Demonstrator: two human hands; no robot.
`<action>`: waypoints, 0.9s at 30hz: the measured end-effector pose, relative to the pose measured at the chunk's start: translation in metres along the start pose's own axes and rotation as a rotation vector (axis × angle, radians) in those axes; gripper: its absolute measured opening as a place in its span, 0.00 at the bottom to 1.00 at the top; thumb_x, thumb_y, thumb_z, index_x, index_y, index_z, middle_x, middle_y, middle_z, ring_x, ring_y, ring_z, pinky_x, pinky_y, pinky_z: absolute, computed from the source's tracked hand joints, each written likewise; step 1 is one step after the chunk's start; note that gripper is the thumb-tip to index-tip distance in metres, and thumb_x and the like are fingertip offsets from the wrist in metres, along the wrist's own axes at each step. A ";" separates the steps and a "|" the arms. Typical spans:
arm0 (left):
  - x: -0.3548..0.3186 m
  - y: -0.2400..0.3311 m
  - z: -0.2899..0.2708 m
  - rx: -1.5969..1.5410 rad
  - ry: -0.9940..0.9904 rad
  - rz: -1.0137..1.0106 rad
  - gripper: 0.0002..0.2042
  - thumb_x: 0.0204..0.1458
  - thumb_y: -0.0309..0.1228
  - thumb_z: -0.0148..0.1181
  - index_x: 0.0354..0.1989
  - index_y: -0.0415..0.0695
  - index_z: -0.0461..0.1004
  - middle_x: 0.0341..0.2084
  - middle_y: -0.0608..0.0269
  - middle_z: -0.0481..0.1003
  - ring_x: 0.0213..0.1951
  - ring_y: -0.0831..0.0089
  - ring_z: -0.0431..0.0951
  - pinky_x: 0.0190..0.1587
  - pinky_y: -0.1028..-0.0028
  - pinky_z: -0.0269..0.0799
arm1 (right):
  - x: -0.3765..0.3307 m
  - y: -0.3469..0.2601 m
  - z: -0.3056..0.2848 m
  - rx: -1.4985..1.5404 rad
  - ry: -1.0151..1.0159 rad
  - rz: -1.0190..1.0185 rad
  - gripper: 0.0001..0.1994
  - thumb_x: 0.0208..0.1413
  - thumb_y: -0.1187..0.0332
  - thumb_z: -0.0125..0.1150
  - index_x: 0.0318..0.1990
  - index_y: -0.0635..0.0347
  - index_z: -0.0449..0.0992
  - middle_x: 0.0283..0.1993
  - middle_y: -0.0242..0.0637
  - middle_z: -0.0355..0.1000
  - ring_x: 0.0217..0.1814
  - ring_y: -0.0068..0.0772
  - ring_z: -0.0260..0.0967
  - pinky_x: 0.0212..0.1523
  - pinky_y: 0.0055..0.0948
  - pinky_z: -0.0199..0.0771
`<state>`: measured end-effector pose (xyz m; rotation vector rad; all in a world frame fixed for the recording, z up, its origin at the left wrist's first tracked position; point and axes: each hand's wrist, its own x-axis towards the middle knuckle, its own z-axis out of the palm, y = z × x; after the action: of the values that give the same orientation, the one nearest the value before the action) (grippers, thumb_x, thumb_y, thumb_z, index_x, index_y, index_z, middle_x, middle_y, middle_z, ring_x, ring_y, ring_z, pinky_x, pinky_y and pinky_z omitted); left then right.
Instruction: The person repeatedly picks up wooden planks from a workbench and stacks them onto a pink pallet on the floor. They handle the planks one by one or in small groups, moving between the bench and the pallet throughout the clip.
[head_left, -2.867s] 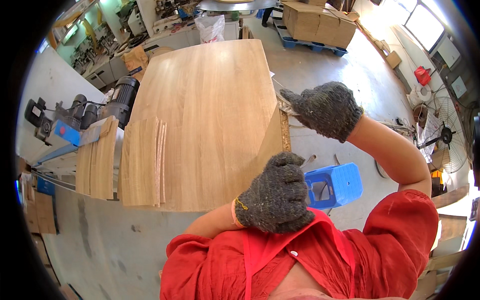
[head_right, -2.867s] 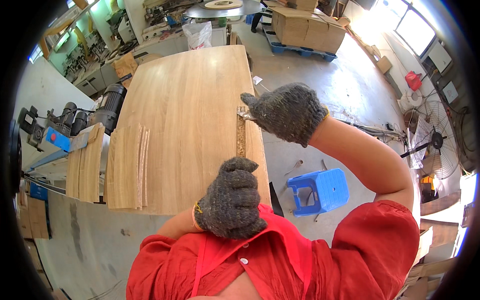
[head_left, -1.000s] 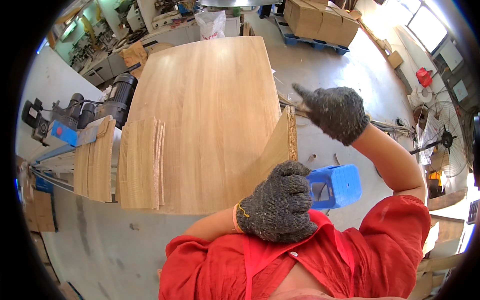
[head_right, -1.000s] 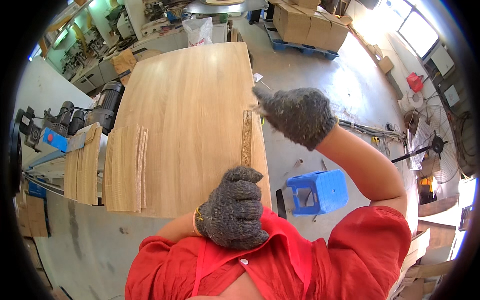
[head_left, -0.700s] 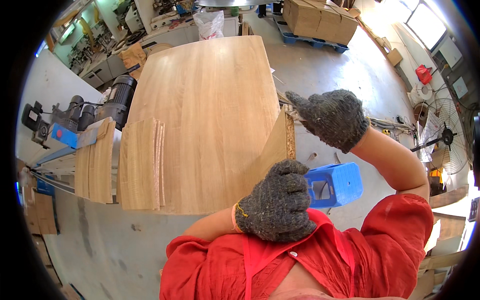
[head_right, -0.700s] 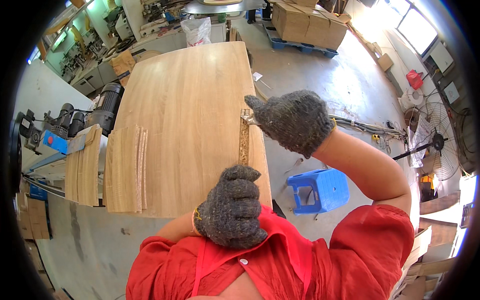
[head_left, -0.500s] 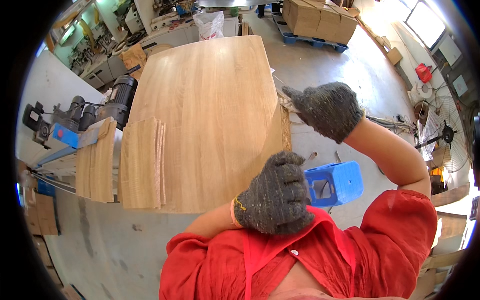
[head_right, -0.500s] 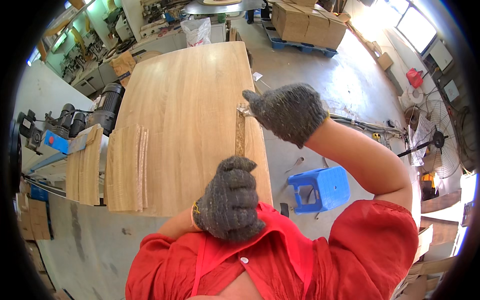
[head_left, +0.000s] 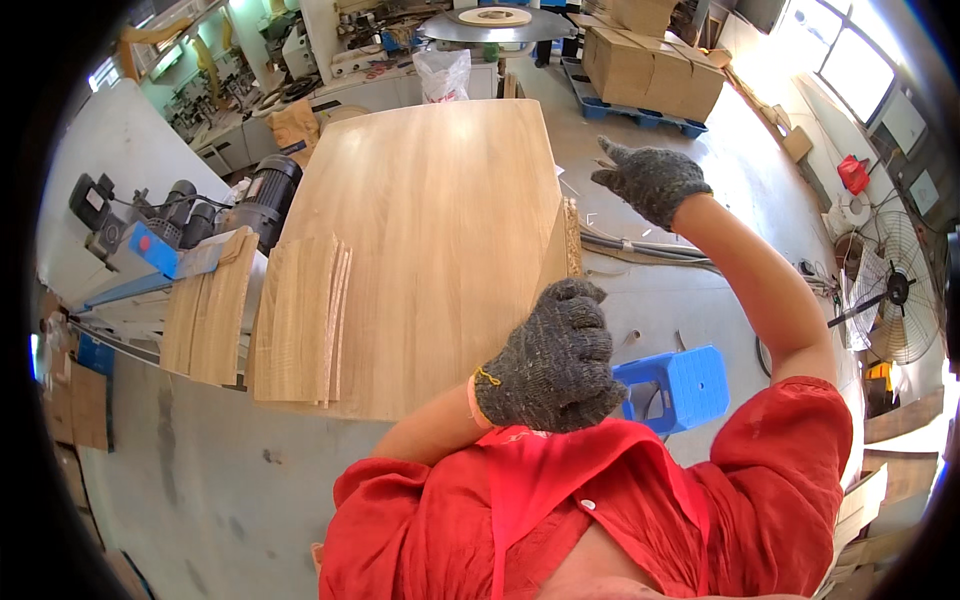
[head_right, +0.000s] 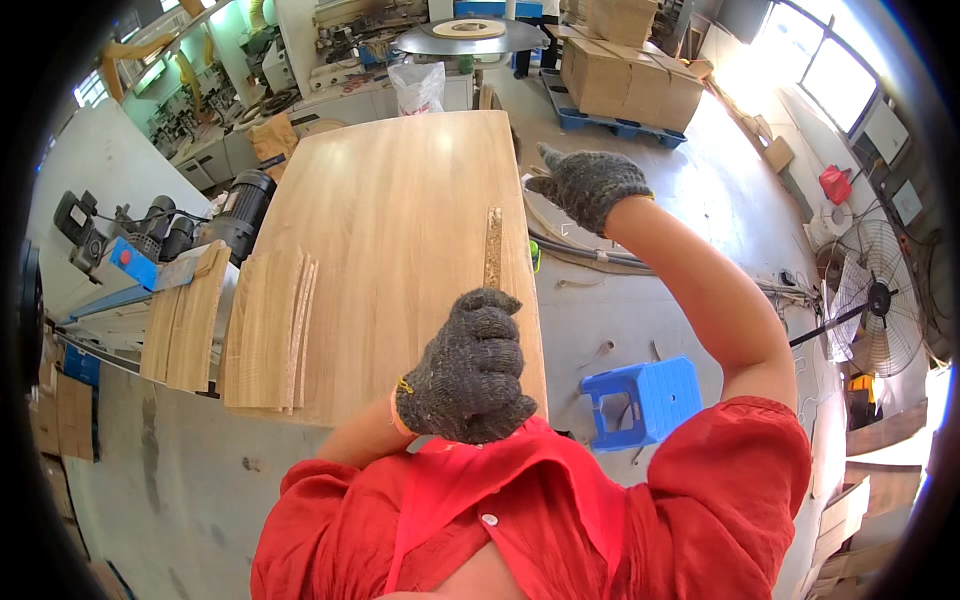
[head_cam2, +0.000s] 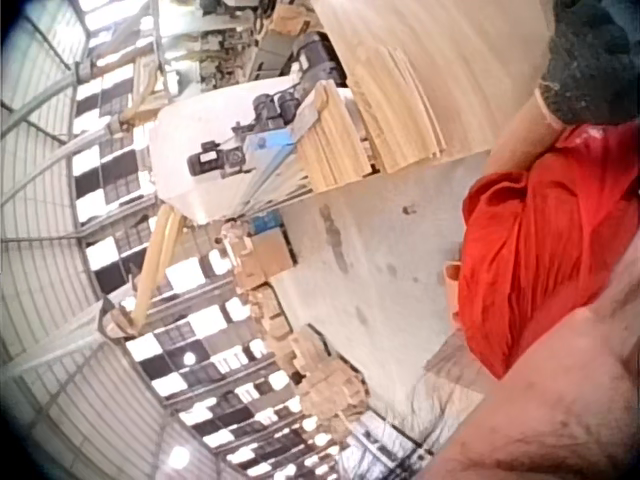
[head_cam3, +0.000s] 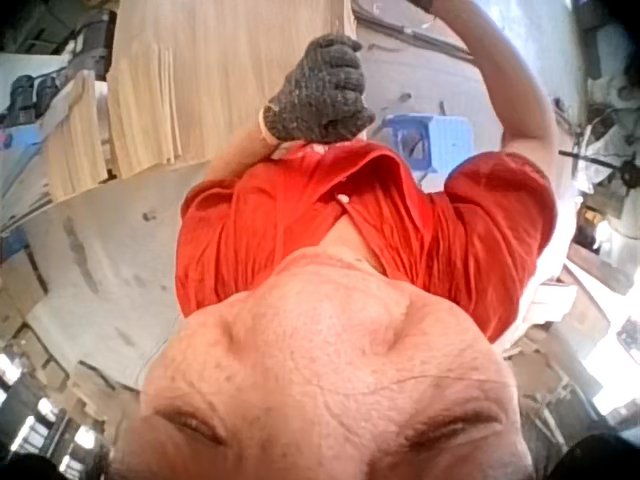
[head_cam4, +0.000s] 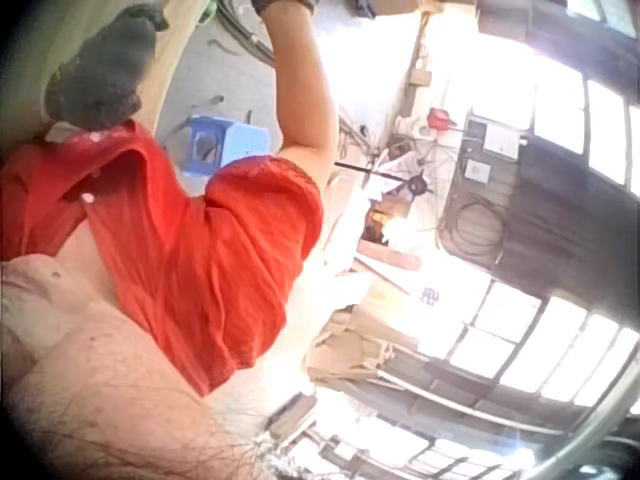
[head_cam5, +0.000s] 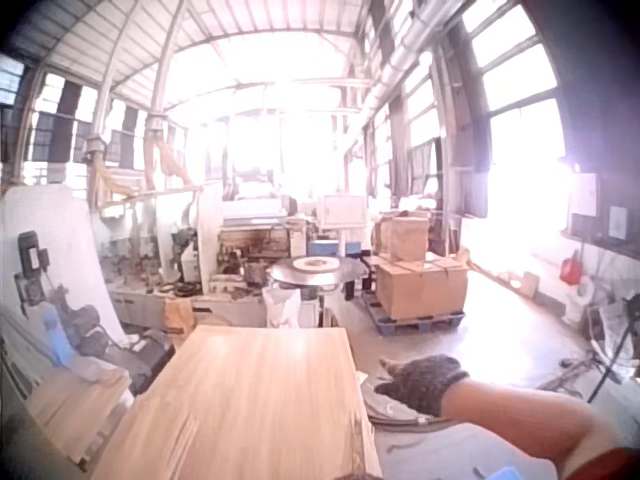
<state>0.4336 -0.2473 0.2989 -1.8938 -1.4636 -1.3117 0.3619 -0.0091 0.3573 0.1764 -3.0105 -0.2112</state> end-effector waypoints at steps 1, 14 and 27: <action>0.001 0.000 0.003 -0.003 0.001 -0.006 0.11 0.32 0.31 0.67 0.18 0.49 0.67 0.20 0.64 0.64 0.30 0.58 0.68 0.47 0.49 0.66 | -0.004 0.007 0.000 0.074 0.040 -0.098 0.21 0.63 0.51 0.43 0.49 0.55 0.74 0.38 0.49 0.76 0.43 0.52 0.73 0.44 0.45 0.72; 0.005 0.008 0.002 0.037 0.021 0.000 0.11 0.35 0.31 0.66 0.17 0.48 0.66 0.18 0.64 0.62 0.29 0.57 0.67 0.46 0.49 0.65 | 0.029 -0.008 -0.014 -0.116 -0.232 -0.074 0.24 0.62 0.49 0.42 0.35 0.57 0.81 0.38 0.48 0.76 0.40 0.49 0.74 0.44 0.42 0.73; 0.002 0.011 0.004 0.024 -0.001 -0.051 0.13 0.31 0.31 0.67 0.15 0.48 0.64 0.20 0.64 0.65 0.29 0.56 0.68 0.48 0.48 0.65 | -0.011 -0.006 -0.030 0.314 -0.112 -0.119 0.12 0.62 0.61 0.49 0.45 0.51 0.77 0.38 0.40 0.75 0.39 0.41 0.73 0.39 0.35 0.76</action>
<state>0.4450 -0.2467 0.3009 -1.8533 -1.5312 -1.3105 0.3770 -0.0173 0.3852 0.3843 -3.1287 0.2528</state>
